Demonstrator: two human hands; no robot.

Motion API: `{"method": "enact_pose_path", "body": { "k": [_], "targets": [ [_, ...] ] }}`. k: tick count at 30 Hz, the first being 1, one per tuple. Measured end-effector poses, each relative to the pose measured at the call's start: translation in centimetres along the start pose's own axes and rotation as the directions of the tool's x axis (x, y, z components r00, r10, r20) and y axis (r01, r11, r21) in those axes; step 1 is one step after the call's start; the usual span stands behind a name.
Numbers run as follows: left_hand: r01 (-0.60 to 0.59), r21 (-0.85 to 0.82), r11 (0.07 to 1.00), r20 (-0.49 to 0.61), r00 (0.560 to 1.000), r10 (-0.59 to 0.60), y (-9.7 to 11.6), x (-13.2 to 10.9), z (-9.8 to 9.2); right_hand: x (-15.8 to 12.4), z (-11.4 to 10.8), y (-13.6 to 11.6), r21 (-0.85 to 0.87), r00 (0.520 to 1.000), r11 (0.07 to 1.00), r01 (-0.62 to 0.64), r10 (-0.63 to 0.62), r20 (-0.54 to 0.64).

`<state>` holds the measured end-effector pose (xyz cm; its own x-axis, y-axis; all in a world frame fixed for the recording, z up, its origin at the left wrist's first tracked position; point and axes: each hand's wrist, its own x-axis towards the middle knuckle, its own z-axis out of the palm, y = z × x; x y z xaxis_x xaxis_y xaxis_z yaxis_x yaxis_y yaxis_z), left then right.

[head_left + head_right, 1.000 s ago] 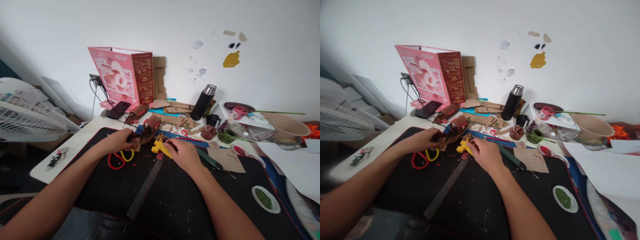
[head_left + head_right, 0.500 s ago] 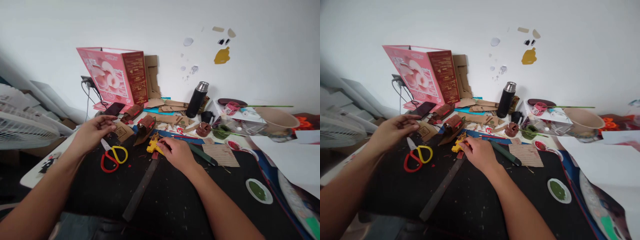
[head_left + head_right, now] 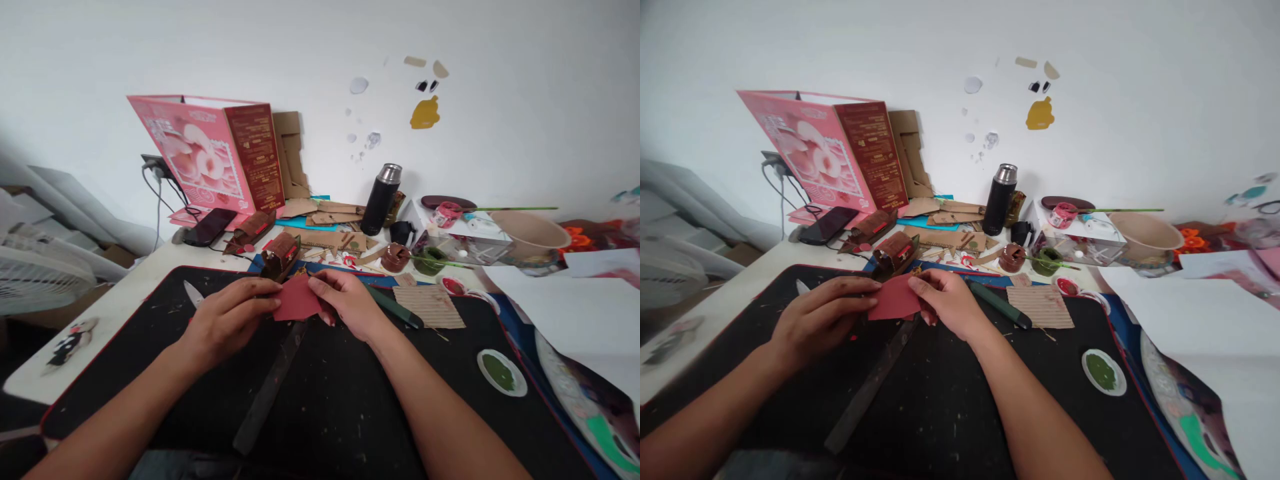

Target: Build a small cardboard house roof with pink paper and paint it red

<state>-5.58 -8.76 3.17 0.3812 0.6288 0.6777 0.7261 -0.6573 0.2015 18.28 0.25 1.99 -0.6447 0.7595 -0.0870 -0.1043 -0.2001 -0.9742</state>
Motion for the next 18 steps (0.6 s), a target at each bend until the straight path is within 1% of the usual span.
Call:
{"method": "enact_pose_path", "body": {
  "k": [4, 6, 7, 8, 9, 10, 11, 12, 13, 15, 16, 17, 18],
  "targets": [
    [-0.027, 0.025, 0.999, -0.014, 1.000, 0.027, 0.1, -0.3, 0.5, -0.1, -0.1, -0.1, 0.076, 1.000, 0.997, -0.017, 0.016, 0.009],
    [0.009, 0.033, 0.999, -0.019, 1.000, -0.008, 0.2, -0.1, 0.8, -0.1, -0.1, -0.1, 0.080, 1.000, 0.997, -0.016, 0.015, 0.005],
    [0.055, 0.047, 0.997, -0.028, 0.998, -0.054, 0.2, 0.0, 0.8, -0.1, -0.1, 0.0, 0.080, 1.000, 0.997, -0.012, 0.012, -0.003],
    [0.131, 0.072, 0.989, -0.045, 0.991, -0.128, 0.1, 0.1, 0.9, 0.0, -0.2, 0.0, 0.082, 1.000, 0.997, -0.004, 0.005, -0.016],
    [0.235, 0.102, 0.967, -0.071, 0.971, -0.228, -0.2, 0.2, 0.8, 0.0, -0.3, 0.0, 0.087, 0.999, 0.996, 0.008, -0.005, -0.035],
    [0.354, 0.134, 0.926, -0.100, 0.934, -0.343, -0.7, 0.3, 0.7, 0.1, -0.4, 0.0, 0.095, 0.998, 0.995, 0.024, -0.019, -0.059],
    [0.478, 0.160, 0.864, -0.124, 0.878, -0.463, -1.3, 0.3, 0.6, 0.2, -0.6, -0.1, 0.102, 0.996, 0.994, 0.042, -0.033, -0.086],
    [0.586, 0.180, 0.790, -0.126, 0.810, -0.573, -2.0, 0.2, 0.4, 0.2, -0.8, -0.2, 0.106, 0.992, 0.993, 0.059, -0.047, -0.114],
    [0.666, 0.200, 0.719, -0.097, 0.743, -0.662, -2.7, 0.1, 0.2, 0.3, -0.9, -0.2, 0.105, 0.988, 0.992, 0.075, -0.060, -0.139],
    [0.747, 0.209, 0.631, 0.019, 0.642, -0.767, -4.1, -0.4, 0.1, 0.4, -1.2, -0.3, 0.096, 0.980, 0.991, 0.093, -0.074, -0.185],
    [0.775, 0.190, 0.603, 0.090, 0.597, -0.797, -4.6, -0.7, 0.2, 0.4, -1.3, -0.4, 0.089, 0.977, 0.991, 0.095, -0.076, -0.201],
    [0.796, 0.171, 0.581, 0.152, 0.561, -0.814, -5.1, -0.9, 0.3, 0.5, -1.4, -0.4, 0.081, 0.974, 0.992, 0.093, -0.074, -0.213],
    [0.810, 0.153, 0.566, 0.196, 0.536, -0.821, -5.4, -1.1, 0.5, 0.5, -1.4, -0.3, 0.072, 0.973, 0.993, 0.089, -0.071, -0.220]
  ]
}}
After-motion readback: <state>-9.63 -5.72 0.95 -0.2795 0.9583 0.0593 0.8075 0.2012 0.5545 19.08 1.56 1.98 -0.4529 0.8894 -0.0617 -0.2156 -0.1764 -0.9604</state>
